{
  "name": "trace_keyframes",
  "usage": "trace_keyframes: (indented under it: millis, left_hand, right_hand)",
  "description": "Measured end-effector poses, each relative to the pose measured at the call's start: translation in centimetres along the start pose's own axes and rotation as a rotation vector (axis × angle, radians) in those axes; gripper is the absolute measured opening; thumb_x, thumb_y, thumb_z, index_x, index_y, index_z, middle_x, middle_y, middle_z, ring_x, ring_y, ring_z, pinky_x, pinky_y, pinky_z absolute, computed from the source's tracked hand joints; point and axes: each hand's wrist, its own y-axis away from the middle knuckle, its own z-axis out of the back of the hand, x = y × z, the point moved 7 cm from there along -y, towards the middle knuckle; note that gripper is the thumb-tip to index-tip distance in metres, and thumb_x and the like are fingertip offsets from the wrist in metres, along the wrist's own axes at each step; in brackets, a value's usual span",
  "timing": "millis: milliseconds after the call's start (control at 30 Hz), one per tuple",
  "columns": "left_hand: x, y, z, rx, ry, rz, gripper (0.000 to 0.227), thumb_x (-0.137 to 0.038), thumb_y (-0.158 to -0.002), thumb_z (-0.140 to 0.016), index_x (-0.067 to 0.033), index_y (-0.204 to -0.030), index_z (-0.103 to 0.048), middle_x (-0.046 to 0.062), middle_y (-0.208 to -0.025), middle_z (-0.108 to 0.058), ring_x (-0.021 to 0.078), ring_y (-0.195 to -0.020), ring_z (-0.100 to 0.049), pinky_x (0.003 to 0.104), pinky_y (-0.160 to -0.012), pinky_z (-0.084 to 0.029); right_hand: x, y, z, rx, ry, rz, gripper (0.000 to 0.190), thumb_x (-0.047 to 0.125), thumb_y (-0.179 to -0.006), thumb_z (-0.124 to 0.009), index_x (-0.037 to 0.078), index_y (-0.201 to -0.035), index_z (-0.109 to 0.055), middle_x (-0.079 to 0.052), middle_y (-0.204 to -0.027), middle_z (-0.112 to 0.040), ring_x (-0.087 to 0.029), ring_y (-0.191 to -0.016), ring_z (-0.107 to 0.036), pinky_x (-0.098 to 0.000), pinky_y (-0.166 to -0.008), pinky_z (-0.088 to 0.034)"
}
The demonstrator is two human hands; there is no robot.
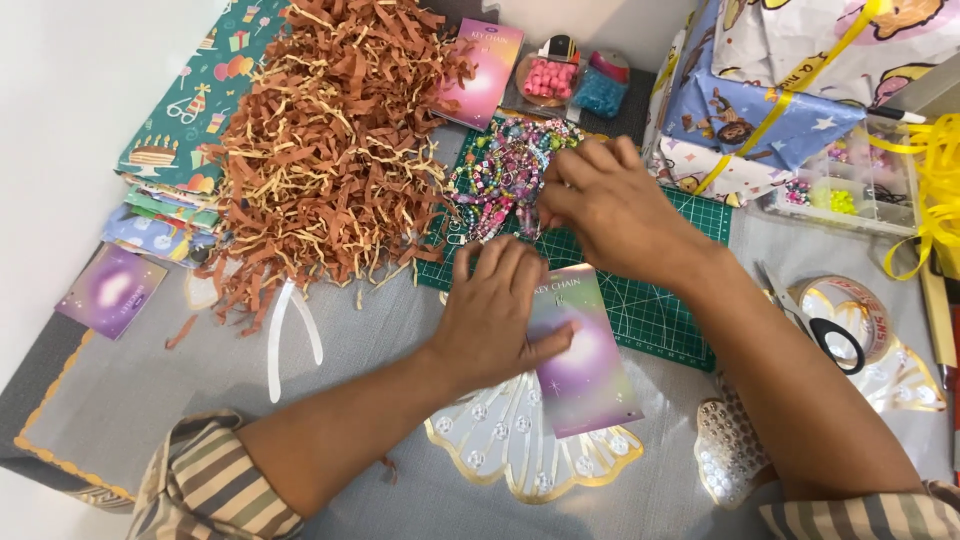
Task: Attaching a beaded keychain to a display card and inserting it into a plastic protective sleeve.
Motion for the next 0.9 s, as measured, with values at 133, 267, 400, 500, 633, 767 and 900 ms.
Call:
trace_keyframes:
  millis: [133, 267, 400, 500, 633, 767, 900]
  left_hand:
    - [0.4, 0.0, 0.2, -0.092, -0.042, -0.026, 0.041, -0.046, -0.113, -0.063, -0.0058, -0.119, -0.057, 0.014, -0.113, -0.059, 0.0437, -0.131, -0.059, 0.060, -0.109, -0.039]
    - [-0.5, 0.2, 0.7, -0.160, -0.044, -0.073, 0.038, -0.041, -0.116, -0.060, -0.0045, -0.126, -0.058, 0.014, -0.114, -0.061, 0.0437, -0.127, -0.060, 0.060, -0.107, -0.040]
    - [-0.8, 0.1, 1.2, -0.165, -0.076, -0.093, 0.046, -0.037, -0.117, -0.062, -0.0002, -0.144, -0.060, 0.018, -0.129, -0.066, 0.0428, -0.135, -0.059, 0.059, -0.112, -0.040]
    - [-0.5, 0.3, 0.4, -0.078, 0.050, -0.077, 0.064, -0.039, -0.115, -0.064, -0.0025, -0.166, -0.049, 0.019, -0.145, -0.063, 0.0407, -0.145, -0.052, 0.061, -0.120, -0.034]
    - [-0.8, 0.1, 0.7, -0.114, 0.060, -0.137, 0.055, -0.036, -0.114, -0.063, -0.0110, -0.163, -0.058, 0.011, -0.141, -0.066, 0.0359, -0.141, -0.055, 0.059, -0.119, -0.034]
    - [-0.2, 0.4, 1.6, -0.277, 0.116, -0.158, 0.017, -0.024, -0.114, -0.060, -0.0187, -0.123, -0.073, -0.001, -0.121, -0.072, 0.0289, -0.124, -0.063, 0.052, -0.111, -0.037]
    - [-1.2, 0.9, 2.8, -0.294, 0.327, -0.157, 0.026, -0.033, -0.113, -0.051, -0.0162, -0.121, -0.068, 0.000, -0.114, -0.076, 0.0291, -0.113, -0.068, 0.060, -0.115, -0.029]
  right_hand:
    - [1.8, -0.2, 4.5, -0.071, 0.111, 0.036, 0.012, 0.020, -0.116, -0.075, 0.015, -0.105, -0.076, -0.003, -0.111, -0.066, -0.029, -0.112, -0.061, -0.0456, -0.100, -0.044]
    - [4.0, 2.2, 7.0, -0.207, 0.385, 0.023, 0.015, 0.019, -0.125, -0.061, 0.017, -0.113, -0.070, -0.002, -0.113, -0.062, -0.026, -0.106, -0.060, -0.0425, -0.096, -0.047]
    - [6.0, 5.4, 8.5, -0.356, 0.207, -0.117, 0.013, 0.004, -0.123, -0.058, 0.014, -0.118, -0.064, -0.008, -0.111, -0.064, -0.033, -0.095, -0.066, -0.0464, -0.086, -0.053]
    - [6.5, 8.4, 7.3, -0.377, -0.194, -0.289, 0.021, -0.011, -0.115, -0.060, 0.011, -0.114, -0.061, -0.006, -0.104, -0.067, -0.035, -0.089, -0.073, -0.0453, -0.080, -0.057]
    - [6.8, 12.1, 2.6, -0.359, -0.557, -0.589, 0.013, -0.002, -0.122, -0.050, 0.010, -0.127, -0.052, -0.006, -0.092, -0.077, -0.029, -0.076, -0.077, -0.0463, -0.076, -0.061]
    - [7.5, 12.6, 1.0, -0.400, -0.730, -0.563, 0.009, -0.001, -0.122, -0.049, 0.007, -0.127, -0.052, -0.009, -0.090, -0.080, -0.027, -0.074, -0.079, -0.0456, -0.075, -0.063]
    - [7.7, 12.5, 0.9, -0.433, -0.681, -0.439, 0.008, -0.002, -0.120, -0.056, 0.004, -0.123, -0.059, -0.011, -0.098, -0.080, -0.031, -0.086, -0.080, -0.0465, -0.084, -0.064]
